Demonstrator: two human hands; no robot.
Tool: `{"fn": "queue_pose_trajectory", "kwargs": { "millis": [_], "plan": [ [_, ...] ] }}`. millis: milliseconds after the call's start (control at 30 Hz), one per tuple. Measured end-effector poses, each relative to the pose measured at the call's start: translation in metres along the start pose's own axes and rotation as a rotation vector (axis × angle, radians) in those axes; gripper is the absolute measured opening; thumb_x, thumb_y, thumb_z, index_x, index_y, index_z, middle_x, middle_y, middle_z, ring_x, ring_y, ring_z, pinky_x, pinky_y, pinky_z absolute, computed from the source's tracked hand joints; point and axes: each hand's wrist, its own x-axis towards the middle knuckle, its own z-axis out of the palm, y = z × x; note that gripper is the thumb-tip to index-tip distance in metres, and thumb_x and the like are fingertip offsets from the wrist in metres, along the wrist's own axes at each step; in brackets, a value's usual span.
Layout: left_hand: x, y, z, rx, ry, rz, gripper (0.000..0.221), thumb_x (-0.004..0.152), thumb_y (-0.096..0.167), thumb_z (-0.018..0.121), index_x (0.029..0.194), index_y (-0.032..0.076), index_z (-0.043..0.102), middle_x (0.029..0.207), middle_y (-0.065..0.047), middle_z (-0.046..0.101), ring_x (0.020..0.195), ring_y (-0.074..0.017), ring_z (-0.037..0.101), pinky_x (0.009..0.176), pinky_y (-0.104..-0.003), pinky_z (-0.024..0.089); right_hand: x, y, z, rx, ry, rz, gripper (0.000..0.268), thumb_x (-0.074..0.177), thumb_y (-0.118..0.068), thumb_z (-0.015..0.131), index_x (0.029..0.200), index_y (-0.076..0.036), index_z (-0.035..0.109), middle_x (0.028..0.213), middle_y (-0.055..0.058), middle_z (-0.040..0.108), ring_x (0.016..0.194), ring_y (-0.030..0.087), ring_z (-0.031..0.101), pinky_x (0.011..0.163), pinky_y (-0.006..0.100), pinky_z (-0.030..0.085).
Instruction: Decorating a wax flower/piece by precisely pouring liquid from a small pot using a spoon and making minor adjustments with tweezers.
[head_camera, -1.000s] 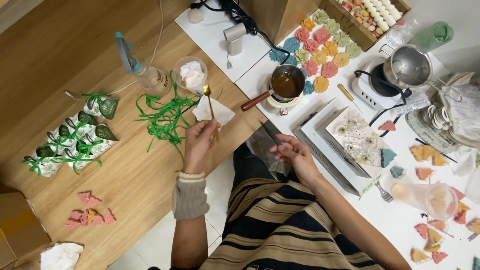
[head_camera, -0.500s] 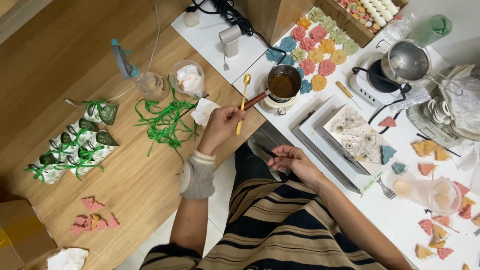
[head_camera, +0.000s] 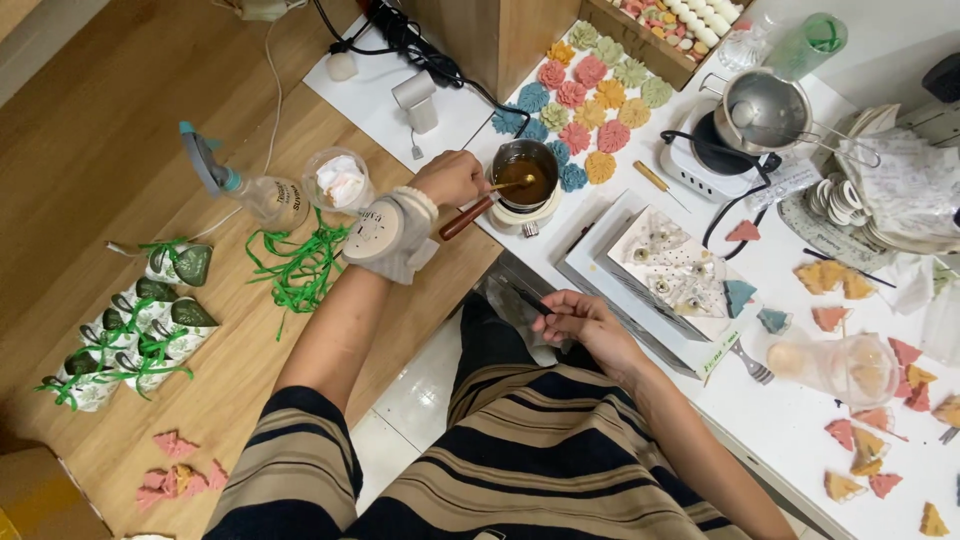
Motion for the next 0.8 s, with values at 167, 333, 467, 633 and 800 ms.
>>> {"fn": "queue_pose_trajectory", "kwargs": {
  "millis": [167, 333, 467, 633, 800],
  "plan": [
    [-0.025, 0.011, -0.013, -0.012, 0.119, -0.034, 0.028, 0.093, 0.034, 0.073, 0.093, 0.007, 0.079, 0.096, -0.016, 0.076, 0.090, -0.0265, 0.073, 0.083, -0.039, 0.054, 0.000, -0.003, -0.006, 0.042, 0.000, -0.017, 0.021, 0.095, 0.003, 0.055, 0.113, -0.003, 0.064, 0.097, 0.009, 0.075, 0.087, 0.014, 0.067, 0.082, 0.029, 0.053],
    [-0.069, -0.033, -0.009, -0.265, 0.762, 0.094, 0.033, 0.093, 0.030, 0.076, 0.076, 0.002, 0.070, 0.082, -0.014, 0.072, 0.072, -0.0255, 0.067, 0.070, -0.039, 0.051, -0.002, -0.011, -0.001, 0.051, -0.001, -0.029, 0.022, 0.095, 0.002, 0.055, 0.114, -0.003, 0.064, 0.097, 0.010, 0.074, 0.086, 0.014, 0.066, 0.081, 0.029, 0.052],
    [-0.105, -0.119, 0.073, -0.951, 1.069, -0.225, 0.031, 0.100, 0.021, 0.069, 0.076, 0.003, 0.063, 0.069, -0.010, 0.062, 0.059, -0.0147, 0.051, 0.054, -0.032, 0.040, -0.003, -0.016, 0.000, 0.118, -0.006, -0.036, 0.021, 0.096, 0.001, 0.054, 0.115, -0.003, 0.063, 0.096, 0.010, 0.073, 0.084, 0.015, 0.066, 0.080, 0.029, 0.052],
    [-0.137, -0.126, 0.171, -1.533, 0.697, -0.512, 0.020, 0.089, 0.023, 0.071, 0.079, 0.008, 0.064, 0.063, -0.002, 0.066, 0.053, -0.0128, 0.060, 0.042, -0.030, 0.040, -0.011, -0.027, 0.011, 0.138, -0.038, -0.061, 0.017, 0.099, -0.001, 0.054, 0.115, -0.002, 0.062, 0.095, 0.010, 0.072, 0.083, 0.015, 0.064, 0.081, 0.030, 0.052],
    [-0.098, -0.126, 0.194, -1.675, 0.775, -0.833, 0.040, 0.092, 0.038, 0.077, 0.073, 0.010, 0.055, 0.056, -0.004, 0.054, 0.044, -0.0161, 0.050, 0.042, -0.030, 0.042, -0.025, -0.038, 0.017, 0.157, -0.039, -0.094, 0.016, 0.099, -0.002, 0.054, 0.113, -0.001, 0.062, 0.094, 0.010, 0.071, 0.083, 0.015, 0.063, 0.081, 0.030, 0.051]
  ]
}}
